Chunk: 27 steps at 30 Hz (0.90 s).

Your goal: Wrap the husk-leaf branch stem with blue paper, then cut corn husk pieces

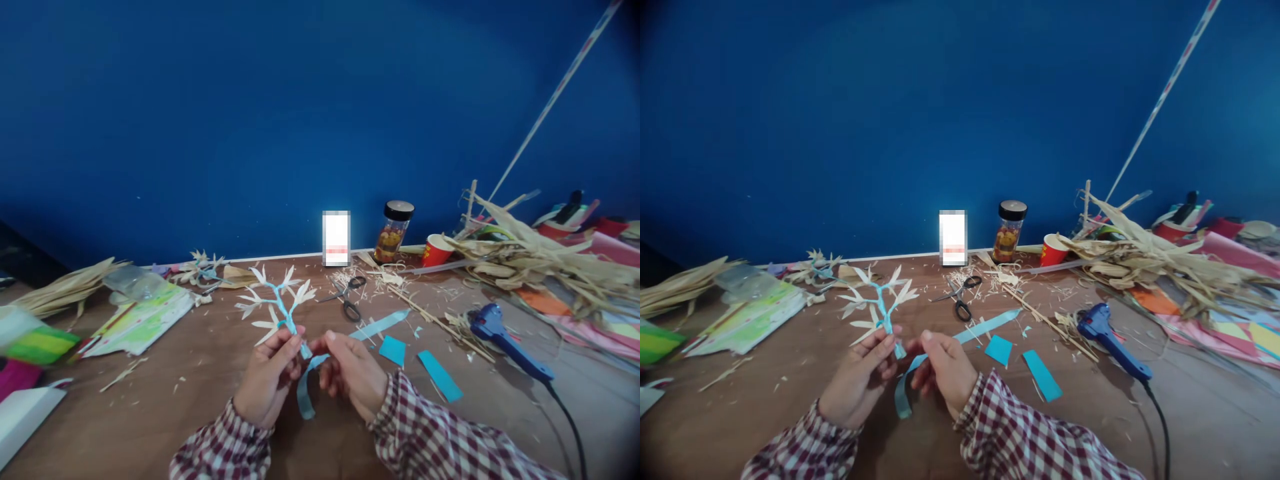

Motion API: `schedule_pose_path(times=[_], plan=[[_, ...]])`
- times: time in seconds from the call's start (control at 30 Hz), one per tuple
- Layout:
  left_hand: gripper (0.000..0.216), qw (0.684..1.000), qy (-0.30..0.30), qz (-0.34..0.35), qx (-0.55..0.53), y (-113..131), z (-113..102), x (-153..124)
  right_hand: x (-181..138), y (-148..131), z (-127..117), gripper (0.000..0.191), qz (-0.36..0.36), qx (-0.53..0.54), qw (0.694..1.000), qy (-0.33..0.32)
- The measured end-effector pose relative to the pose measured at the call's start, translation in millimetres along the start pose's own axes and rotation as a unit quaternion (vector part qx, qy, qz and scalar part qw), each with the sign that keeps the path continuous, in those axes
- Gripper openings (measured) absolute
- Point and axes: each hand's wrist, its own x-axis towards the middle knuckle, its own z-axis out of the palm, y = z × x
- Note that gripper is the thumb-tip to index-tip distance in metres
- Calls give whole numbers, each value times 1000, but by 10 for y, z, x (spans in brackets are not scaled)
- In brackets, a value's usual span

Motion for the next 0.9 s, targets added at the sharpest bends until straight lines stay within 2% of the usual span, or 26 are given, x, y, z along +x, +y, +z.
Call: schedule_pose_path(times=[0.07, 0.13, 0.2, 0.27, 0.37, 0.4, 0.47, 0.57, 0.63, 0.7, 0.8, 0.83, 0.9], plan=[[16, 999, 0, 12, -38, 56, -6, 7, 30, -25, -69, 34, -20, -55, 998, 5], [18, 998, 4, 22, -66, 113, -25, 23, 31, -70, -149, 24, -71, -192, 979, -12], [19, 996, 10, 31, -82, 154, -48, 42, 3, -115, -205, 19, -139, -348, 926, -36], [20, 995, 13, 34, -88, 174, -66, 54, -30, -141, -216, 21, -190, -484, 852, -68], [20, 995, 10, 33, -92, 177, -76, 52, -7, -155, -178, 16, -182, -636, 743, -101], [20, 995, 8, 32, -94, 176, -75, 47, 29, -165, -167, 15, -172, -668, 718, -93], [20, 995, 2, 27, -99, 174, -71, 33, 127, -207, -163, 18, -162, -702, 691, -53], [20, 995, -6, 18, -100, 173, -63, 16, 245, -319, -206, 24, -162, -707, 688, 4], [20, 996, -2, 15, -93, 172, -60, 15, 241, -397, -264, 24, -174, -700, 693, 12], [19, 997, 11, 12, -81, 168, -62, 20, 157, -454, -358, 22, -198, -672, 714, 0], [16, 998, 34, 15, -58, 152, -69, 39, -68, -496, -620, 20, -224, -616, 755, 1], [16, 998, 38, 13, -48, 143, -70, 48, -155, -506, -746, 19, -220, -611, 760, 19], [19, 999, 44, 9, -31, 121, -68, 65, -333, -532, -1048, 19, -195, -627, 750, 76]])
